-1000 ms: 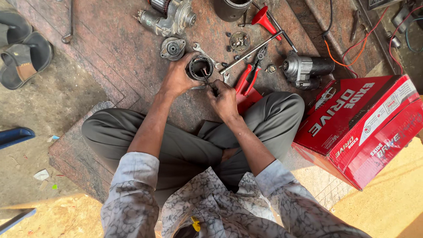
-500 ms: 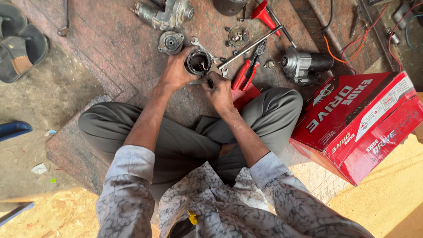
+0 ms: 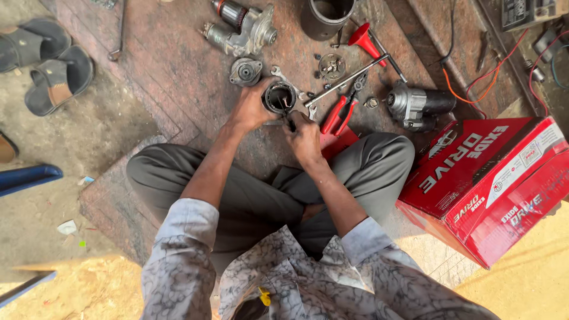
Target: The person sits on the floor of a repair area and works on a starter motor, holding its cylindrical housing and using pliers to work inside it. They then take blue and green wire, uncoil lengths, and thread the wire into the starter housing while continuing to work with pliers.
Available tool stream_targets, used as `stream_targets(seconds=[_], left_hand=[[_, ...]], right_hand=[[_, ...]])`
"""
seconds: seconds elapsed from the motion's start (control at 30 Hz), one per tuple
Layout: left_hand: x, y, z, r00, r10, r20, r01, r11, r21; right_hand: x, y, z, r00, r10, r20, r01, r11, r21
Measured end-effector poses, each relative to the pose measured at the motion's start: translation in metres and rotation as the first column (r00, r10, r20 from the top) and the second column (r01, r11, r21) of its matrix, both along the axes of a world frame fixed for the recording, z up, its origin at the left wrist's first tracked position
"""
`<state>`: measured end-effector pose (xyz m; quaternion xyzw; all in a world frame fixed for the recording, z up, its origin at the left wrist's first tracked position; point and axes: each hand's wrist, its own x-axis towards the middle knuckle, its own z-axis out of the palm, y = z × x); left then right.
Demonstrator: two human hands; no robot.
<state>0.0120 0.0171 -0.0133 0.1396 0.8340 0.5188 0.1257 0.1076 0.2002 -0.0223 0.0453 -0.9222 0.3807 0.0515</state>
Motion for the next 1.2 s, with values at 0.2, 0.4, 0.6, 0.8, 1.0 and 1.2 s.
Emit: stream_targets(seconds=[0.2,0.4,0.6,0.8,1.0,1.2], left_hand=[[0.005,0.000,0.012,0.994,-0.006,-0.108,0.003,1.000,-0.029],[0.005,-0.001,0.004,0.896,0.004,-0.444,-0.016,1.000,-0.022],[0.007,-0.003,0.012,0.984,-0.015,-0.177,0.014,1.000,-0.008],[0.010,-0.005,0.012,0.999,-0.019,-0.036,0.020,1.000,0.011],[0.007,-0.001,0.000,0.990,-0.007,-0.138,0.013,0.999,0.039],[0.004,0.002,-0.002,0.987,-0.004,-0.158,0.002,1.000,-0.012]], right_hand=[[0.007,0.001,-0.003,0.997,0.001,-0.076,0.007,0.995,0.102],[0.003,-0.005,0.007,0.994,0.010,-0.113,0.002,0.994,0.107],[0.017,-0.005,0.009,0.995,-0.037,-0.090,0.042,0.997,0.063],[0.022,0.001,0.006,0.986,-0.154,0.061,0.162,0.970,-0.181],[0.013,-0.004,-0.001,0.965,-0.212,0.155,0.247,0.934,-0.260],[0.000,-0.002,-0.014,0.911,-0.171,0.374,0.351,0.797,-0.491]])
